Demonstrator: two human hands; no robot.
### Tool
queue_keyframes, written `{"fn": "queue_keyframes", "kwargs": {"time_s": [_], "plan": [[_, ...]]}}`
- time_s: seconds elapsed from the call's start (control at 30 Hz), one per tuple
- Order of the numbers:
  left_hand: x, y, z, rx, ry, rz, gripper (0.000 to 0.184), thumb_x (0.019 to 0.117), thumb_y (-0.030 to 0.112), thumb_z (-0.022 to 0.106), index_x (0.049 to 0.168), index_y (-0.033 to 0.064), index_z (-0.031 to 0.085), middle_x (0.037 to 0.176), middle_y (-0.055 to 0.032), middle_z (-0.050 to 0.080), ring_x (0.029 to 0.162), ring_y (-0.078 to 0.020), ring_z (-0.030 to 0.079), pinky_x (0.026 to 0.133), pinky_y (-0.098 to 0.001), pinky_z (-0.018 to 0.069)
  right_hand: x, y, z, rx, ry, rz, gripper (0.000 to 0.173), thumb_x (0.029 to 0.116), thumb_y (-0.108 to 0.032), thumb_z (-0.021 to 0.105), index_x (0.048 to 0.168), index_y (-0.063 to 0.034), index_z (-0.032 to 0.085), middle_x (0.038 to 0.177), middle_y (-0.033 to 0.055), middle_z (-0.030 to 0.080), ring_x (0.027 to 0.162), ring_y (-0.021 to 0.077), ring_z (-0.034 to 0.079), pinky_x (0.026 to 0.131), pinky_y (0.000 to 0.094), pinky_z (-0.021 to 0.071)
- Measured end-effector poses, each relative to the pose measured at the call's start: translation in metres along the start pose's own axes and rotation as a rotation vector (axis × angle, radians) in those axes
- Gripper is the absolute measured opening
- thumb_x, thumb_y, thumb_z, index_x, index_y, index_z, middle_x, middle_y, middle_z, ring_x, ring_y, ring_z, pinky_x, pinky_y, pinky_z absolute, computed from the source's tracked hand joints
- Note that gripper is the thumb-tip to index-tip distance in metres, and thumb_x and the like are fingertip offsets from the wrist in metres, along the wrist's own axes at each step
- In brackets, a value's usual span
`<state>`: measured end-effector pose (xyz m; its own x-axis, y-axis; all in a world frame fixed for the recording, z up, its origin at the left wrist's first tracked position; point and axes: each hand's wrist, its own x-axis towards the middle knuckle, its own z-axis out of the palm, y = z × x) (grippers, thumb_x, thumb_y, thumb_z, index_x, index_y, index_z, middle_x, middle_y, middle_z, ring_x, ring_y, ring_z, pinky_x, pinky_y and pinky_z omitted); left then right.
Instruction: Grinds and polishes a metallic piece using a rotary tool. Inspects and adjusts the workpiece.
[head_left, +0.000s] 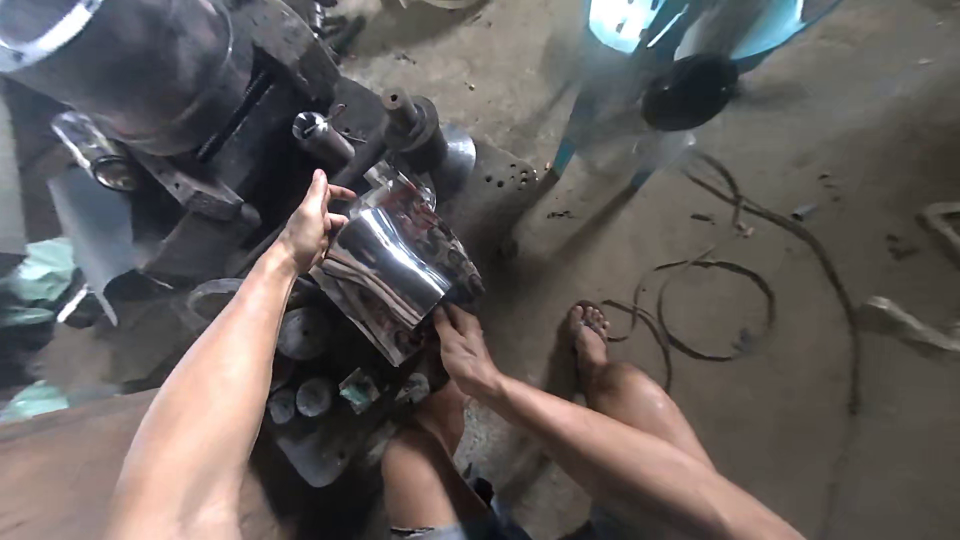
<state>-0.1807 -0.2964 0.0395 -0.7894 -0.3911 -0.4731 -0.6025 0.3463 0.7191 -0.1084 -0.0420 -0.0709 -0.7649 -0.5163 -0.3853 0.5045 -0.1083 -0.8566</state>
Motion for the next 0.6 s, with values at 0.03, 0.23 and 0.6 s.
{"fn": "queue_keyframes", "kwargs": {"time_s": [0.03,0.23,0.6], "plan": [[0.001,0.000,-0.001,0.006,-0.003,-0.013,0.083,0.1015,0.071,0.000,0.141,0.0189,0.051,0.103,-0.0100,0.075,0.084,-0.0173,0.072,0.071,-0.0354,0.0578,0.001,-0.001,0.000,0.009,-0.004,0.002,0.032,0.1112,-0.020,0.043,0.112,0.0011,0.067,0.088,0.0097,0.069,0.078,0.0153,0.069,0.075,0.0328,0.0605],[-0.005,0.013,-0.003,0.105,-0.018,-0.086,0.085,0.1011,0.071,0.000,0.142,0.0198,0.054,0.110,-0.0102,0.073,0.085,-0.0159,0.068,0.073,-0.0352,0.0528,0.000,-0.007,0.000,0.155,0.039,0.137,0.030,0.1109,-0.021,0.046,0.113,0.0003,0.068,0.090,0.0107,0.071,0.079,0.0167,0.070,0.075,0.0347,0.0610],[-0.016,0.012,-0.019,-0.005,0.012,-0.088,0.085,0.1044,0.068,0.005,0.137,0.0096,0.057,0.112,-0.0166,0.070,0.098,-0.0241,0.069,0.091,-0.0432,0.0537,-0.006,-0.014,0.000,0.217,0.092,0.205,0.032,0.1125,-0.022,0.041,0.117,0.0023,0.062,0.088,0.0128,0.068,0.073,0.0200,0.068,0.068,0.0365,0.0613]]}}
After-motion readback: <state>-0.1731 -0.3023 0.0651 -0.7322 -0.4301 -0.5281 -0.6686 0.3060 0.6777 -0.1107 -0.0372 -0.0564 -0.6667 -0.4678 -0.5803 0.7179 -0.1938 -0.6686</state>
